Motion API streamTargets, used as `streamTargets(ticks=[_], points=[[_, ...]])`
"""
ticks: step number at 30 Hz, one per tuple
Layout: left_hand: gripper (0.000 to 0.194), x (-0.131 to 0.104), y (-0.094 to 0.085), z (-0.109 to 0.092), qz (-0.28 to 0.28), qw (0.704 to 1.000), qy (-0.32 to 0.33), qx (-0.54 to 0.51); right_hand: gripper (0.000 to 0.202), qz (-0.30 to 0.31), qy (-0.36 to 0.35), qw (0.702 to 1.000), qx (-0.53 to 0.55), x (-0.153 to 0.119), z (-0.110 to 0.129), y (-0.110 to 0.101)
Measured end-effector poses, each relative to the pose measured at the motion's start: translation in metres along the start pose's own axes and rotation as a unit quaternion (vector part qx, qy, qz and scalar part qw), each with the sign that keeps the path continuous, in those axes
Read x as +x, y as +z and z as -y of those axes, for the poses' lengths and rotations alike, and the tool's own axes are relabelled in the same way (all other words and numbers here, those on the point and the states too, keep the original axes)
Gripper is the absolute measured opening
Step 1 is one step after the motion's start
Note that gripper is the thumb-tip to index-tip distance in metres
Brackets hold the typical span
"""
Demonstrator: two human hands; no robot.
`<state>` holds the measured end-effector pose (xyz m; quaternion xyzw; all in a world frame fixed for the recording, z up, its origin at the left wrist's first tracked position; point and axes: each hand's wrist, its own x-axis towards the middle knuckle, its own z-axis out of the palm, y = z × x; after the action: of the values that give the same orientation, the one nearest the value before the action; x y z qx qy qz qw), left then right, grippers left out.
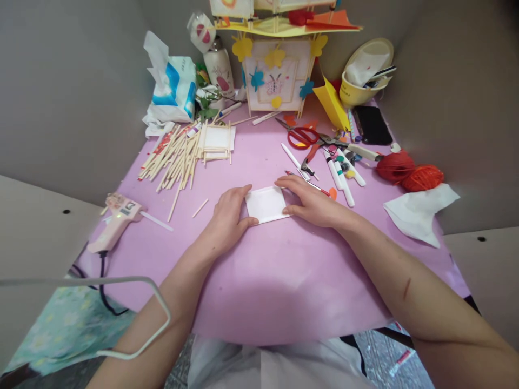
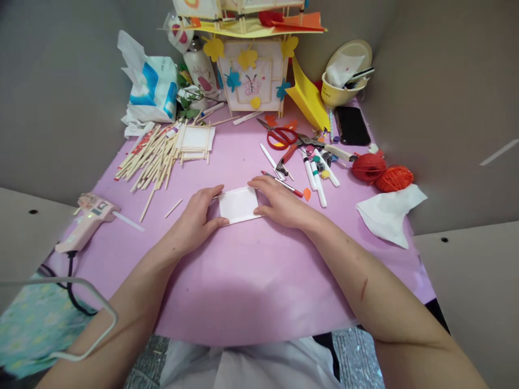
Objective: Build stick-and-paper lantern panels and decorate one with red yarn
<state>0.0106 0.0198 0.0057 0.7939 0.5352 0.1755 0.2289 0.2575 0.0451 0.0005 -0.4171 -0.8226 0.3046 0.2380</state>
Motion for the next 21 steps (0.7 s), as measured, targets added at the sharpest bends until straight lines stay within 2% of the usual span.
streamTargets(ticks=[4, 9, 15, 21], points=[[0.067, 0.0, -0.001, 0.004, -0.001, 1.0, 0.011, -0.011, 0.055, 0.0, -0.017, 1.0, -0.007, 0.0, -0.001, 0.001], [0.048, 0.0, 0.0, 0.004, -0.041, 0.996, 0.018, -0.072, 0.045, -0.019, -0.01, 1.0, -0.016, 0.0, 0.0, 0.003], [0.061, -0.003, 0.014, -0.015, -0.086, 0.993, -0.027, 0.071, 0.059, -0.044, 0.011, 0.997, -0.067, -0.001, 0.011, 0.015], [0.061, -0.003, 0.019, -0.021, -0.074, 0.993, -0.021, 0.089, 0.059, -0.06, 0.033, 0.993, -0.092, 0.002, 0.015, 0.023]])
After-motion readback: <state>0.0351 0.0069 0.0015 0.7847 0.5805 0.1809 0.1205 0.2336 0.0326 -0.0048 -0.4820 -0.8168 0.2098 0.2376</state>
